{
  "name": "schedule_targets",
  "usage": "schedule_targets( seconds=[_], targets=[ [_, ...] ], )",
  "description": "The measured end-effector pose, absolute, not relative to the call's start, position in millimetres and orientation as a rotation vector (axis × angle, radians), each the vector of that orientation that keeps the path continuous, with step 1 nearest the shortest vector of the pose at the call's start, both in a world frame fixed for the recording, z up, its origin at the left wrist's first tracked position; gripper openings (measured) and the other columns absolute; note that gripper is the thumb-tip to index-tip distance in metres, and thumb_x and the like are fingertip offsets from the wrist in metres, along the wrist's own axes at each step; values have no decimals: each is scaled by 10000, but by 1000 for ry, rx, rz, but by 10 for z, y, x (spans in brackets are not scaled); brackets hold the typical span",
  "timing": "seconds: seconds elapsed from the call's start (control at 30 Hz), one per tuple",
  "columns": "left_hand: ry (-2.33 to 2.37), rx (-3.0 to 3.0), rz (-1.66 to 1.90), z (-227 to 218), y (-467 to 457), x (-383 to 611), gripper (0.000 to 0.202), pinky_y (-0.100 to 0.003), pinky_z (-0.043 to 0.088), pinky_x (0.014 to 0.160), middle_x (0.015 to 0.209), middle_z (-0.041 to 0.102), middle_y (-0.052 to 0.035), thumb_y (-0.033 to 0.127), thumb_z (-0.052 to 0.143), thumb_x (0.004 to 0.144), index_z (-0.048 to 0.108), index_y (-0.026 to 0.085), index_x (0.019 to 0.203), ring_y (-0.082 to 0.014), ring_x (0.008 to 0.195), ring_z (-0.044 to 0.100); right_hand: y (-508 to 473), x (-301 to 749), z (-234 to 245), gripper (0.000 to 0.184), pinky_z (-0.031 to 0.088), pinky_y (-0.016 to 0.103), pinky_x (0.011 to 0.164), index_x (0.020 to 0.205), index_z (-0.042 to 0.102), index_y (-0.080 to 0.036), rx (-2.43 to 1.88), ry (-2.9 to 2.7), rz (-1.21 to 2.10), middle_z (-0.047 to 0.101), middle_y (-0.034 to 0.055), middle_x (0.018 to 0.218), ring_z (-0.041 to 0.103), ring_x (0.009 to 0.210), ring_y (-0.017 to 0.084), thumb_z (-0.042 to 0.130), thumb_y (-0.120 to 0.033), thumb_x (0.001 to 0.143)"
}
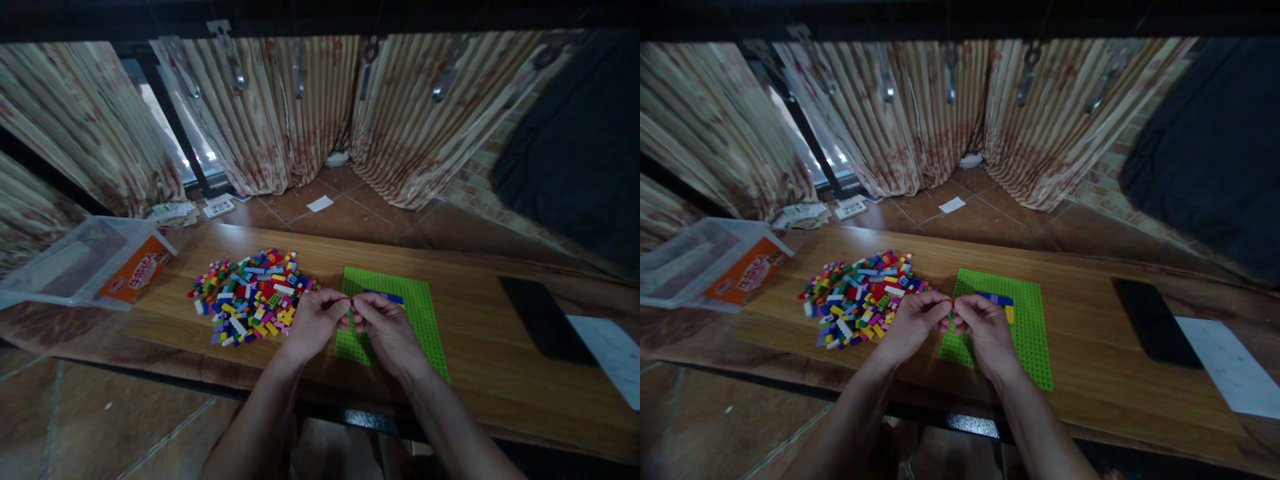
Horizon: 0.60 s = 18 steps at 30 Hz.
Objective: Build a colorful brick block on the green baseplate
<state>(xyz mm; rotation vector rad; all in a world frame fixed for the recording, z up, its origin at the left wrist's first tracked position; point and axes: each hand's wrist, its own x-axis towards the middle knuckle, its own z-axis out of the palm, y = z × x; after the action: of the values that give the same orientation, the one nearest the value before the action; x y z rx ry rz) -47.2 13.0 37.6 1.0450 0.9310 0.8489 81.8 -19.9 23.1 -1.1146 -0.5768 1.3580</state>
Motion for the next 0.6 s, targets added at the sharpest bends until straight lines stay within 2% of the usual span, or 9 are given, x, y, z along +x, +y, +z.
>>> schedule_targets(
  seconds=[0.2,0.33,0.47,0.6],
  targets=[
    [982,977,868,360,230,-636,268,-225,514,583,674,669,-5,382,724,696,685,140,805,-114,603,613,-200,754,253,222,455,189,581,810,740,-208,-1008,-446,1461,693,-5,791,585,674,83,825,-298,625],
    [1209,1076,965,333,389,-974,279,-240,512,593,672,669,-4,375,724,673,683,136,812,-128,601,619,-196,642,229,262,502,282,814,844,748,-232,-1019,-455,1456,716,7,896,636,878,145,827,-322,611],
    [1437,1253,1024,319,499,-1372,269,-255,501,612,671,663,1,372,692,676,683,139,810,-139,605,612,-171,517,153,339,418,395,1039,896,744,-258,-1062,-458,1391,709,13,1070,607,1078,202,835,-379,592],
    [1643,1568,889,317,499,-1551,228,-237,446,585,690,685,-19,336,627,720,709,139,802,-150,640,606,-135,443,85,367,314,458,1134,979,725,-280,-1093,-532,1336,674,17,1207,535,1231,231,793,-442,656]
  ],
)
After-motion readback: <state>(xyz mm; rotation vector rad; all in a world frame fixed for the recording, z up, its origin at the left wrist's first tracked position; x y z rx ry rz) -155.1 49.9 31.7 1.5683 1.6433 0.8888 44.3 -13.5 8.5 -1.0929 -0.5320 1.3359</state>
